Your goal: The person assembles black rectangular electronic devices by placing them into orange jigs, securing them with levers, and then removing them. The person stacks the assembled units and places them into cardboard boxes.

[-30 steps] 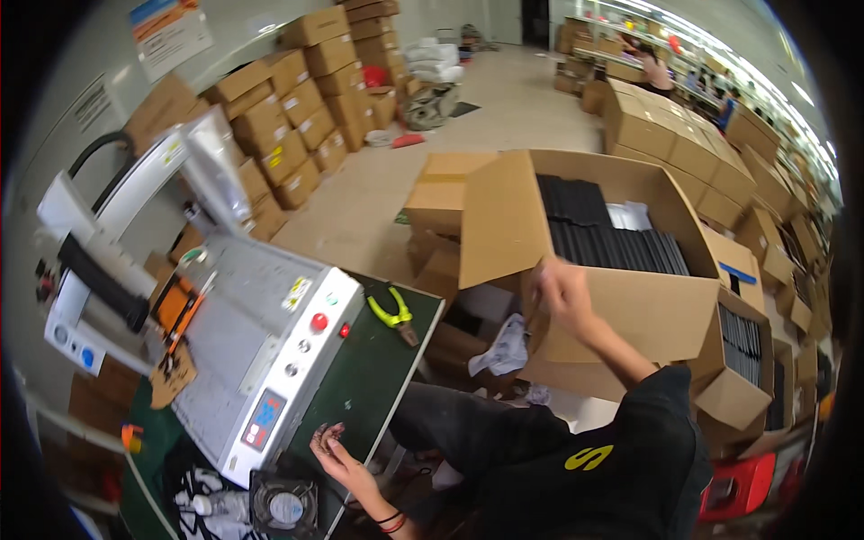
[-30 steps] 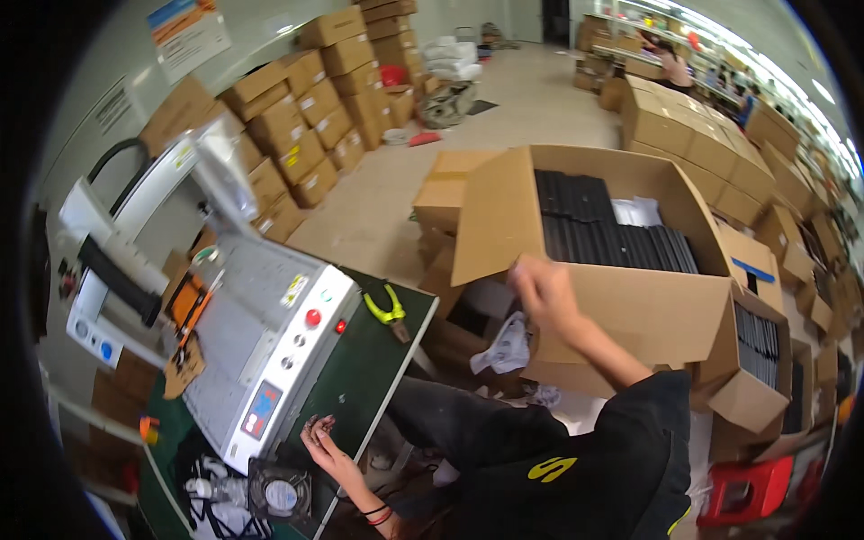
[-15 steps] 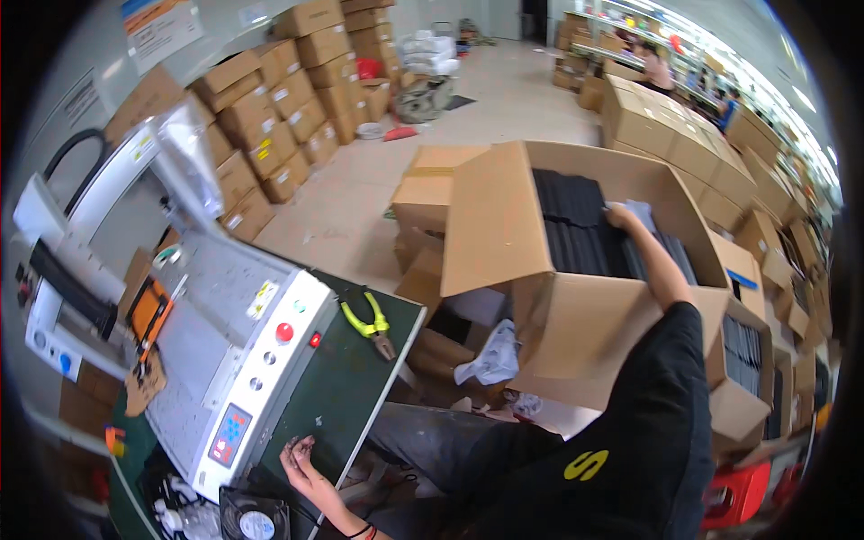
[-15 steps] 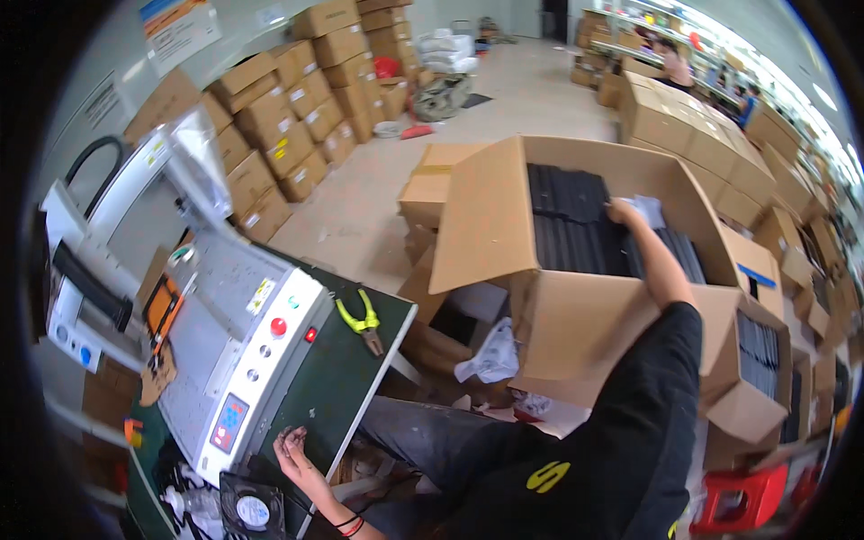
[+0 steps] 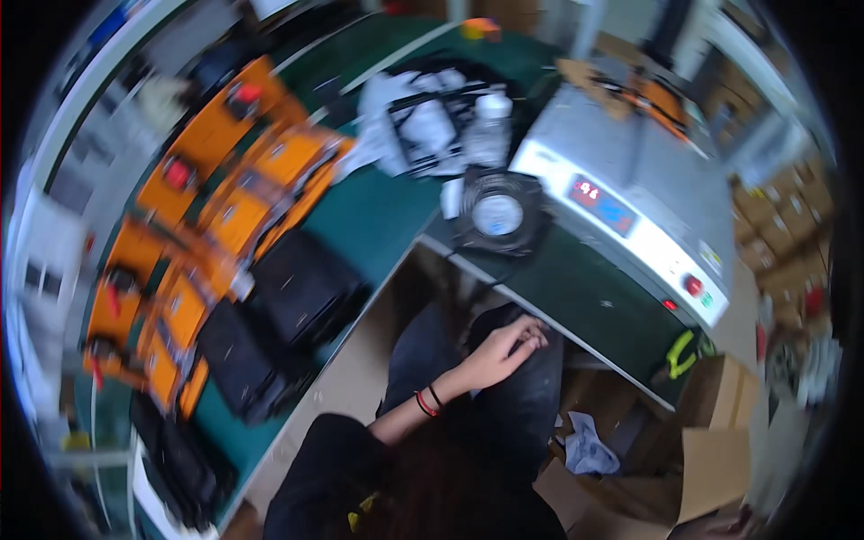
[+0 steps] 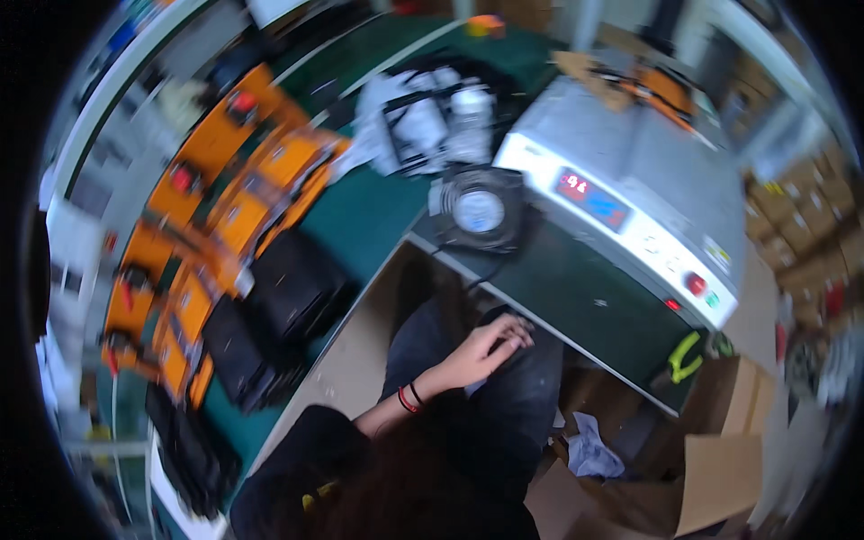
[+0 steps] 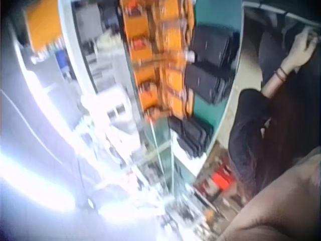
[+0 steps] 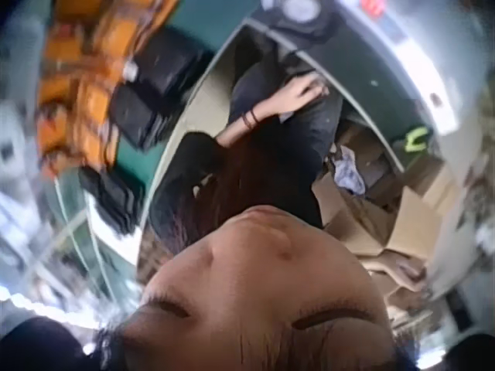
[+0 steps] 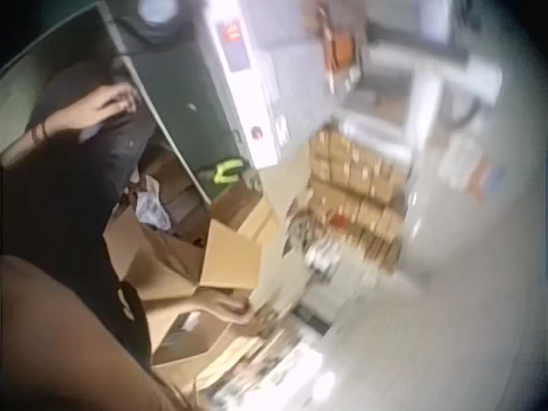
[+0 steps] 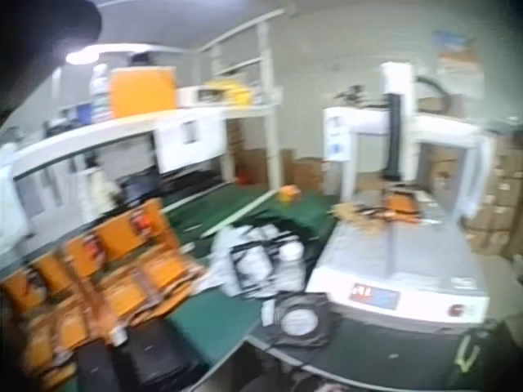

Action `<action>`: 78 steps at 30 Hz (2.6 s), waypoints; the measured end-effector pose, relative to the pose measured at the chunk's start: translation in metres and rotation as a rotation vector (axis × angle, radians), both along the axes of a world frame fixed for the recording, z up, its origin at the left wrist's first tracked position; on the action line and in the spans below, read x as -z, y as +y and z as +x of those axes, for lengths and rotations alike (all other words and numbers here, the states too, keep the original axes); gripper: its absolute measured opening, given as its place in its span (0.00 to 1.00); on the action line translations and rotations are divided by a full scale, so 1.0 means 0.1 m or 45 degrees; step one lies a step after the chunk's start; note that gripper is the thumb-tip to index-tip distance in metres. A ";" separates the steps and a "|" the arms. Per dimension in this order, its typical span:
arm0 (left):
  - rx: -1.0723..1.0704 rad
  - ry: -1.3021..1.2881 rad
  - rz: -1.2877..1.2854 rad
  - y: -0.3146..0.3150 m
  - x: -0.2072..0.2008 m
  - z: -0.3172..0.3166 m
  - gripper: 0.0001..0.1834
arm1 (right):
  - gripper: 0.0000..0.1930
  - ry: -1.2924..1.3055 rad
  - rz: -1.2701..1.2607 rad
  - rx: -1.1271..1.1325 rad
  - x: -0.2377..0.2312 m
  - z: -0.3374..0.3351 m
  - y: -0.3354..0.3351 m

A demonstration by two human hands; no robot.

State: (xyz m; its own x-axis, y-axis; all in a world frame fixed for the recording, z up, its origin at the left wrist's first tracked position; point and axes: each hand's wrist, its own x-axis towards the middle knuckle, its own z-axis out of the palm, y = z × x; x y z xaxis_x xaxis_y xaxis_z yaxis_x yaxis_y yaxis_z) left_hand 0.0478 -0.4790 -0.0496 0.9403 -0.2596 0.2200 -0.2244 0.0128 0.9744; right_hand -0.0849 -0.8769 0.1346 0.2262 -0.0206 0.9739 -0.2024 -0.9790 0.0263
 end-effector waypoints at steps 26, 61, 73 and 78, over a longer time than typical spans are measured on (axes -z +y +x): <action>-2.280 0.656 0.905 0.59 -0.45 -2.51 0.12 | 0.21 2.476 0.129 -1.488 4.20 2.80 4.08; -3.179 -0.047 -1.675 0.19 -0.98 -5.45 0.24 | 0.13 3.611 -1.175 -2.921 -0.40 -3.29 7.89; -3.021 -0.278 -2.026 2.06 -1.09 -6.75 0.29 | 0.18 2.419 -1.741 -3.191 0.63 -5.35 9.71; -3.232 -0.158 -2.015 2.55 -0.84 -7.41 0.24 | 0.52 1.430 -2.476 -3.052 0.52 -5.84 8.83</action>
